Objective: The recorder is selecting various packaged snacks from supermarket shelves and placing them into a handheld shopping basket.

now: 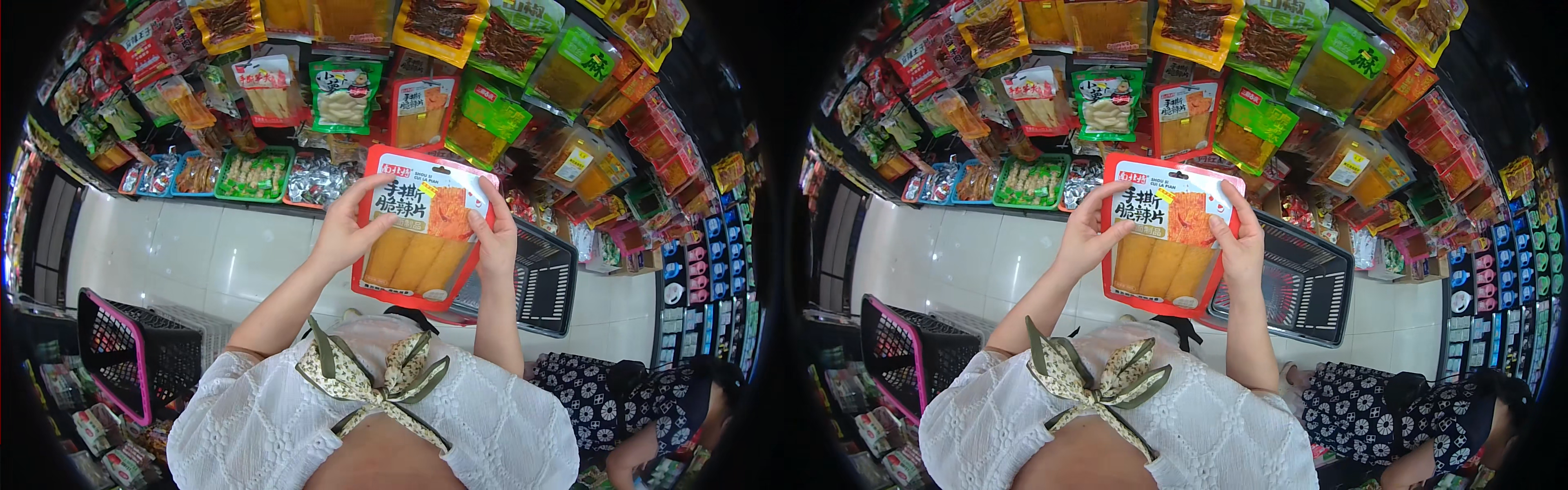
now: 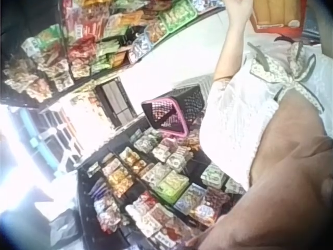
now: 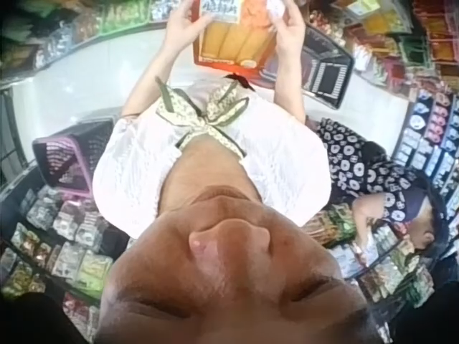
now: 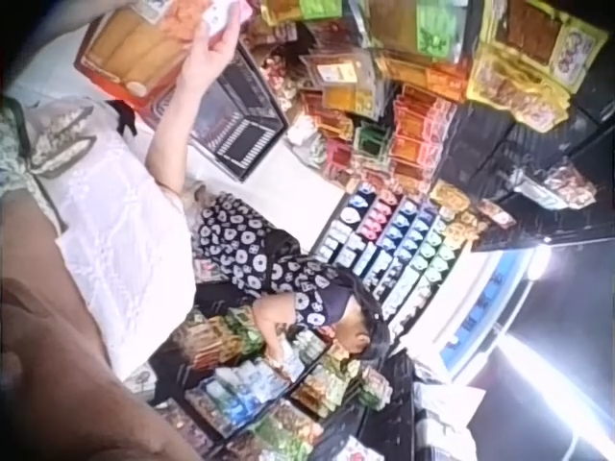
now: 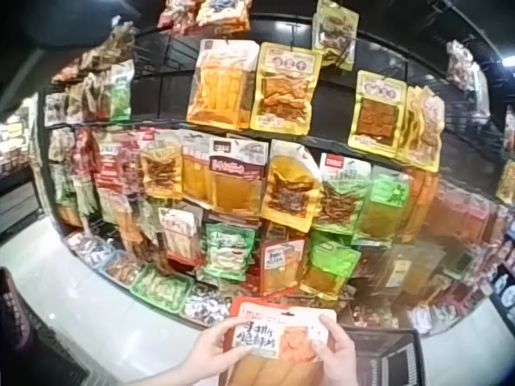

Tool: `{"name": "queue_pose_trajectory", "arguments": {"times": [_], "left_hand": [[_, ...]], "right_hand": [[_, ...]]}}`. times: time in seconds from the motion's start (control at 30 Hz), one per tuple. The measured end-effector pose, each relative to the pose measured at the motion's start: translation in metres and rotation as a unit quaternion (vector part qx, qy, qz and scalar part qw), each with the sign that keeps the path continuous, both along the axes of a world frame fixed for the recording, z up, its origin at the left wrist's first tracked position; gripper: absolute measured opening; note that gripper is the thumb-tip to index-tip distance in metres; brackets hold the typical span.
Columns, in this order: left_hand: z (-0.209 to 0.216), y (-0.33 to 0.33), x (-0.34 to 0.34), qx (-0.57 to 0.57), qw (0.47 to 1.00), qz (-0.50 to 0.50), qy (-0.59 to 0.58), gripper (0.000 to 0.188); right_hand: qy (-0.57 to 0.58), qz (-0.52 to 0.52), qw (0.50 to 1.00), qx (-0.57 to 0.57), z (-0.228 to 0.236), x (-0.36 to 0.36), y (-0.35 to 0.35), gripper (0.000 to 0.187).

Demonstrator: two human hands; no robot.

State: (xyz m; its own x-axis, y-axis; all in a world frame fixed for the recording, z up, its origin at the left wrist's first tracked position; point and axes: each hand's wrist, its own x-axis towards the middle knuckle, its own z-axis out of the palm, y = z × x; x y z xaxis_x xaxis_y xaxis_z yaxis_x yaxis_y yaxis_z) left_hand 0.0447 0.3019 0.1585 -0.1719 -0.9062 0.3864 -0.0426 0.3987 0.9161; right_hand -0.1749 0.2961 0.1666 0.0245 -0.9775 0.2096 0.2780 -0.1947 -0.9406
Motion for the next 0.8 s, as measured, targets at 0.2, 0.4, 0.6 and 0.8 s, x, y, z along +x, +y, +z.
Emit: {"name": "queue_pose_trajectory", "arguments": {"times": [0.2,0.4,0.6,0.8], "left_hand": [[0.008,-0.003,0.016,0.061,0.996,-0.013,0.063,0.046],[0.001,-0.027,0.017,0.093,0.992,-0.008,0.081,0.044],[-0.050,-0.095,0.007,0.109,0.991,-0.018,0.080,0.042],[-0.080,-0.193,-0.011,0.093,0.994,0.051,-0.019,0.038]], "right_hand": [[-0.003,0.015,1.000,-0.018,0.001,0.014,-0.011,0.046],[0.005,0.017,1.000,-0.003,-0.009,0.016,-0.043,0.045],[0.057,-0.009,0.998,0.026,-0.050,0.004,-0.108,0.041],[0.079,-0.043,0.996,0.015,-0.082,-0.007,-0.211,0.041]]}}
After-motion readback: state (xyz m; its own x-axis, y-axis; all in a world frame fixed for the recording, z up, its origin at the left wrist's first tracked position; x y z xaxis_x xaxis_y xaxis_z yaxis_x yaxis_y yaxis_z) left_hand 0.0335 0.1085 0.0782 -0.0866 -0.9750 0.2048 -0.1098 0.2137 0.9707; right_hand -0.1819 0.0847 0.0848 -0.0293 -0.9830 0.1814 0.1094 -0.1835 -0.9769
